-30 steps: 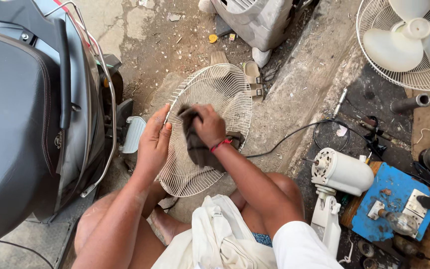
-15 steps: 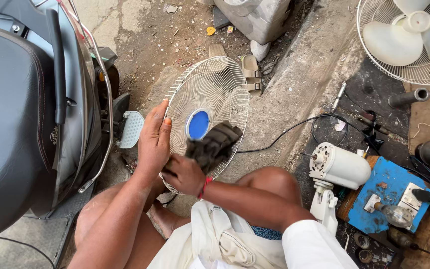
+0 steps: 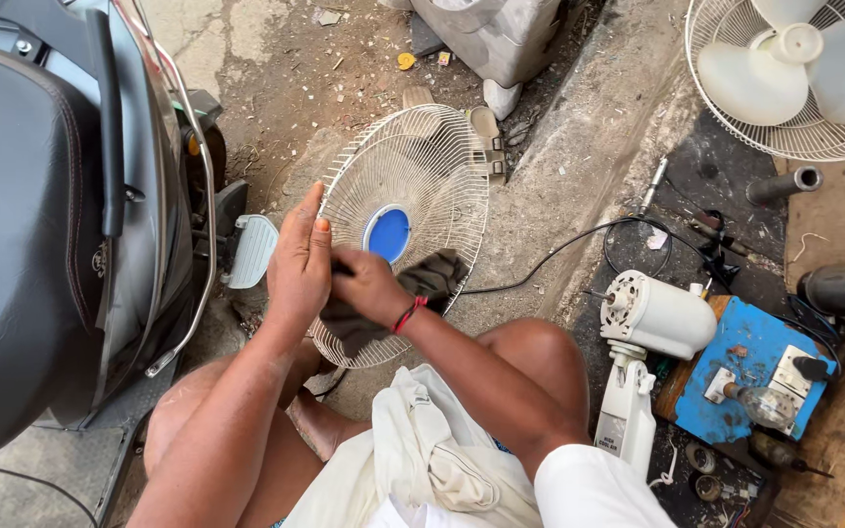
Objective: The person sits on the ground and wipes a table fan's front grille and hub with a cloth, turning the fan as they work. They then lift the grille away, set it down, and handle the fan blades and motor body while continuing to wipe parts.
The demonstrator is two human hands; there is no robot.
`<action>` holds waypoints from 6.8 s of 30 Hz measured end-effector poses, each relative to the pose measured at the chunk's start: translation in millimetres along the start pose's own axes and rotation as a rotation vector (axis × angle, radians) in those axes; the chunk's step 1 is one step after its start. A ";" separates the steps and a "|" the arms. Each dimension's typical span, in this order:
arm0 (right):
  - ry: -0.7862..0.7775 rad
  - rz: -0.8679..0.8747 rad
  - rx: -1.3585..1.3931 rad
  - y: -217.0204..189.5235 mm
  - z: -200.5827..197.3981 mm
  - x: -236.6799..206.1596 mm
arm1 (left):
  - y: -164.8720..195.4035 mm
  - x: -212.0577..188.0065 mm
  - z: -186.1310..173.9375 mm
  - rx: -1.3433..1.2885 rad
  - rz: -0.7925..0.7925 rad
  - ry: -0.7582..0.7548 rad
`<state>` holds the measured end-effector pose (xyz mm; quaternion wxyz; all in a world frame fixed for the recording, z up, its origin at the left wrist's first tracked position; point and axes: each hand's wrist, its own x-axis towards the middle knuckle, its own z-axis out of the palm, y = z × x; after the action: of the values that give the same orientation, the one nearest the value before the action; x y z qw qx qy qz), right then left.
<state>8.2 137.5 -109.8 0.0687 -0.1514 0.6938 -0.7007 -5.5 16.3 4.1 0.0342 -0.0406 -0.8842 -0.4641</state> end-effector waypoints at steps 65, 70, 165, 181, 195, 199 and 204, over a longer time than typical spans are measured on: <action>0.449 -0.258 -0.813 38.1 -65.0 40.0 | 22.9 -34.2 8.3 0.189 0.163 0.103; 0.492 0.151 -0.912 86.8 -122.9 31.3 | 23.7 -33.1 9.6 0.225 0.239 0.129; -0.241 0.176 -1.094 20.7 -107.2 2.3 | 17.7 -34.0 16.0 0.166 0.216 0.063; -0.253 -0.217 -1.326 37.3 -93.5 -7.1 | 18.0 -35.4 21.1 0.220 0.178 0.095; -0.098 0.057 -0.674 41.7 -85.6 -18.8 | 21.8 -37.7 21.2 0.201 0.182 0.065; -0.088 0.024 -1.052 33.0 -93.9 -16.8 | 27.5 -38.9 20.5 0.172 0.238 0.069; -0.132 0.030 -1.079 33.9 -84.1 -13.9 | 25.8 -41.1 20.2 0.200 0.222 0.068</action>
<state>-8.3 220.9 -144.5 0.0350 -0.1989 0.9512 -0.2332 37.6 45.9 9.6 0.1192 -0.1189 -0.9144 -0.3682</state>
